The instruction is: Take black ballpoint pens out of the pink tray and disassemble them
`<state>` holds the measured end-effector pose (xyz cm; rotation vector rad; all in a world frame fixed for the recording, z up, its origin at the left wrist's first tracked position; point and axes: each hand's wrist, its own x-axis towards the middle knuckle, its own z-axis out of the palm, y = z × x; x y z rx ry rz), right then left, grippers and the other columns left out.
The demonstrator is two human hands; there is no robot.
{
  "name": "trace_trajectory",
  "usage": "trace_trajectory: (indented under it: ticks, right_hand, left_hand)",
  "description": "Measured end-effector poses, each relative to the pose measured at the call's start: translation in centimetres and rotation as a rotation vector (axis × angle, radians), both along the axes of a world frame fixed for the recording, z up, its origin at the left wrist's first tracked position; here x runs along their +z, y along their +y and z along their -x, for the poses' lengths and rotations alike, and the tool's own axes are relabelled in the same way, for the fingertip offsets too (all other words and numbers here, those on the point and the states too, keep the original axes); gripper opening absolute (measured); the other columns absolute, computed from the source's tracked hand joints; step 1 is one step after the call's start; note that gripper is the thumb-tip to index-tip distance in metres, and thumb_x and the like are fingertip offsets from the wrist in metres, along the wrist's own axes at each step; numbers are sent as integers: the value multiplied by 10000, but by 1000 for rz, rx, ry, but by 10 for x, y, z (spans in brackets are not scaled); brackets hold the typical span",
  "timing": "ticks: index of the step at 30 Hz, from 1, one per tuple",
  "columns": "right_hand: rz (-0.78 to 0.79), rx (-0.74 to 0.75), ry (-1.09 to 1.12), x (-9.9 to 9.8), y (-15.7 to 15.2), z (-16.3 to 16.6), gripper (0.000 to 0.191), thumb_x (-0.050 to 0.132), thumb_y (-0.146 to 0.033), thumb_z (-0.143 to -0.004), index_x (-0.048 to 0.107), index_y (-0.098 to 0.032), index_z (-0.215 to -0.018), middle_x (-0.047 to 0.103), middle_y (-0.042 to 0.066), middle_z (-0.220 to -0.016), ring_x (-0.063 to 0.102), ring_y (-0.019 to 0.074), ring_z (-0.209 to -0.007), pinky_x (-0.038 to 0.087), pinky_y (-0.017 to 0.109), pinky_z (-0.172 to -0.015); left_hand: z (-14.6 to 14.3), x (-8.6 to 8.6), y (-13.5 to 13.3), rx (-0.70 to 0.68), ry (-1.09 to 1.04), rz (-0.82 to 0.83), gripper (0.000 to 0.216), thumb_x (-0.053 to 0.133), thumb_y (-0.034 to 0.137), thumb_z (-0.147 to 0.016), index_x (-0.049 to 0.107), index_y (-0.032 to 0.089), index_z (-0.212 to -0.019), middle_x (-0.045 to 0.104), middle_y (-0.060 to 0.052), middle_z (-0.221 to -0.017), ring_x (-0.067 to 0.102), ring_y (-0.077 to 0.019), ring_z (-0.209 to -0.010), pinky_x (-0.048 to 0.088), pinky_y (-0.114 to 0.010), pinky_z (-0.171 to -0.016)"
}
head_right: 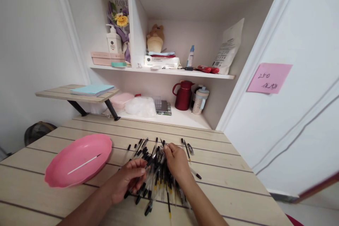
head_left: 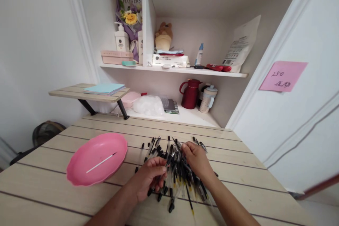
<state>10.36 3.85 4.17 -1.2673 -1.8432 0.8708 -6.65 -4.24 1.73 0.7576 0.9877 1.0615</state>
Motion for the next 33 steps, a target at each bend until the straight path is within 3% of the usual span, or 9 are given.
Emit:
trace_trajectory:
  ticks: [3,5,9,14,18,23,26,30,33]
  right_hand:
    - [305,147,267,-1,-11,12,351,524,-502,-703,473,-179,-576,463,-41,-480,387,78,-389,263,215,-415]
    - [367,157,363,-3,-17,20,354,612,-487,-633,468,-171,-561,432,-59,-453,354,63,-389,245,205,-414]
    - [387,138,484,-5,-22,25,341,673,-446,-587,506,-152,-544,434,-54,-437,347,59,-419,241,203,-435]
    - [453,273,592,1,-23,20,293,689,-412,-583,601,-141,-653,520,-27,-529,395,63,-464,251,197,-452]
    - [469,334,549,1,-22,19,315,670,-431,-611,609,-149,-737,540,-25,-528,419,72,-472,261,194,-458]
    - [454,214,495,-8,-20,22,344,657,-477,-613,530,-157,-624,485,-49,-440,352,60,-401,226,200,-427]
    - [447,227,511,-7,-20,21,328,684,-445,-593,554,-143,-608,507,-31,-479,398,67,-442,269,204,-454]
    - [498,266,579,-4,-21,20,362,677,-464,-594,598,-150,-757,567,-3,-605,485,98,-536,316,206,-484]
    - [473,264,542,-5,-22,21,342,675,-468,-596,571,-149,-662,541,-20,-525,463,90,-483,307,208,-474]
  left_hand:
    - [-3,1,0,15,30,-17,277,629,260,-639,460,176,-841,549,51,-598,457,-45,-367,267,-147,-329]
    - [-5,1,0,41,73,-26,284,636,273,-638,456,179,-835,535,61,-583,444,-40,-356,260,-144,-325]
    - [-8,1,-1,72,152,-69,284,618,386,-669,465,167,-765,503,68,-539,389,-24,-311,215,-143,-303]
    - [-8,3,-4,-33,85,-6,396,472,531,-737,519,138,-763,503,44,-515,356,-23,-286,207,-157,-288]
    - [-11,5,-5,-8,131,-50,373,506,525,-717,498,155,-759,514,50,-525,346,-19,-271,175,-155,-277]
    - [-14,5,-4,42,267,-89,307,560,458,-700,467,166,-710,498,67,-517,358,-18,-273,177,-146,-279]
    - [-12,4,-5,-9,223,-84,337,490,490,-743,501,153,-754,503,53,-522,377,-26,-289,198,-147,-286]
    - [-11,3,-5,-30,161,-86,396,438,528,-763,516,141,-794,498,45,-510,378,-31,-295,196,-147,-290]
    - [-11,2,-5,-28,183,-79,408,455,534,-753,524,135,-796,504,42,-509,374,-28,-296,195,-143,-296]
